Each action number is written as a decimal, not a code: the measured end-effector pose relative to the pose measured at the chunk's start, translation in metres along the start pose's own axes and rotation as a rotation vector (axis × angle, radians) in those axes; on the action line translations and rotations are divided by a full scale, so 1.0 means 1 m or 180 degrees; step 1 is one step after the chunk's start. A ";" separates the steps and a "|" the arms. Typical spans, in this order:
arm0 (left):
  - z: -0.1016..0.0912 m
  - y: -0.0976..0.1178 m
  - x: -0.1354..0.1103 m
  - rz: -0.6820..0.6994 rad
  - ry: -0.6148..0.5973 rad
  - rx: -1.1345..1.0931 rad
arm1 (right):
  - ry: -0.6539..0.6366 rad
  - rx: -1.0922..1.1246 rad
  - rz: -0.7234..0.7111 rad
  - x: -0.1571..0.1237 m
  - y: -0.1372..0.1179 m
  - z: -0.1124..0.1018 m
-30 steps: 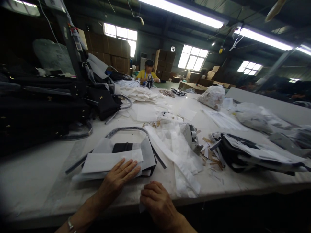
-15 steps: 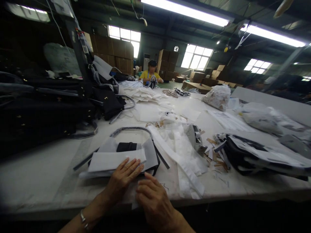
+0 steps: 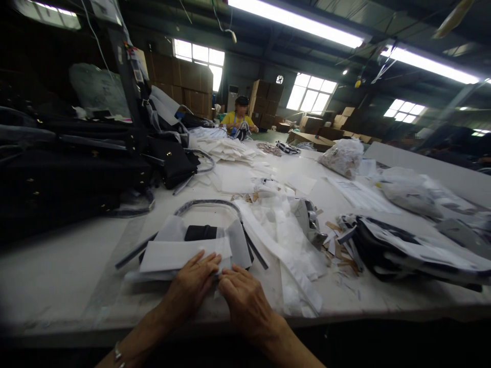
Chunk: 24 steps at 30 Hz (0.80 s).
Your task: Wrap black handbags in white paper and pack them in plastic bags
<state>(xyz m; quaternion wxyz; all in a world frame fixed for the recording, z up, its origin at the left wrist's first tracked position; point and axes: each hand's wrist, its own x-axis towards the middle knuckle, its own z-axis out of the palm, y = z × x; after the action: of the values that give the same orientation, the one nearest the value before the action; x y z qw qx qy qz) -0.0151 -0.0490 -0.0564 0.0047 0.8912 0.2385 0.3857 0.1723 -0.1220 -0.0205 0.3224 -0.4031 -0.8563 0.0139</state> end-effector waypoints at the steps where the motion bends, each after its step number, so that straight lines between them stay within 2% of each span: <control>1: -0.002 0.001 0.002 -0.0092 -0.0066 -0.0071 | -0.0010 -0.0011 -0.0018 0.001 0.001 -0.001; 4: -0.002 0.004 0.006 -0.0374 -0.0119 -0.0217 | -0.0003 -0.0048 -0.0093 0.005 0.004 -0.002; 7: 0.003 0.006 0.007 -0.0521 0.0088 -0.0204 | 0.0006 -0.0062 -0.0152 0.006 0.004 -0.004; 12: 0.009 0.008 0.004 -0.0312 0.0298 0.0048 | -0.0050 0.0068 -0.0254 -0.005 -0.008 -0.002; 19: 0.010 0.009 0.004 -0.0183 0.0400 0.0152 | 0.0116 0.0134 -0.0399 -0.032 -0.024 0.021; 22: 0.009 0.010 0.004 -0.0151 0.0435 0.0167 | 0.0146 0.0119 -0.0396 -0.031 -0.027 0.022; 24: 0.009 0.011 0.004 -0.0135 0.0428 0.0185 | 0.0052 0.0114 -0.0370 -0.024 -0.029 0.015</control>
<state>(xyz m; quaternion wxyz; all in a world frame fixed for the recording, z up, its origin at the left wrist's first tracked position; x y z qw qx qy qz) -0.0017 -0.0549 -0.0580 -0.0291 0.8578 0.2682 0.4375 0.1554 -0.1549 -0.0375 0.3368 -0.3470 -0.8753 0.0072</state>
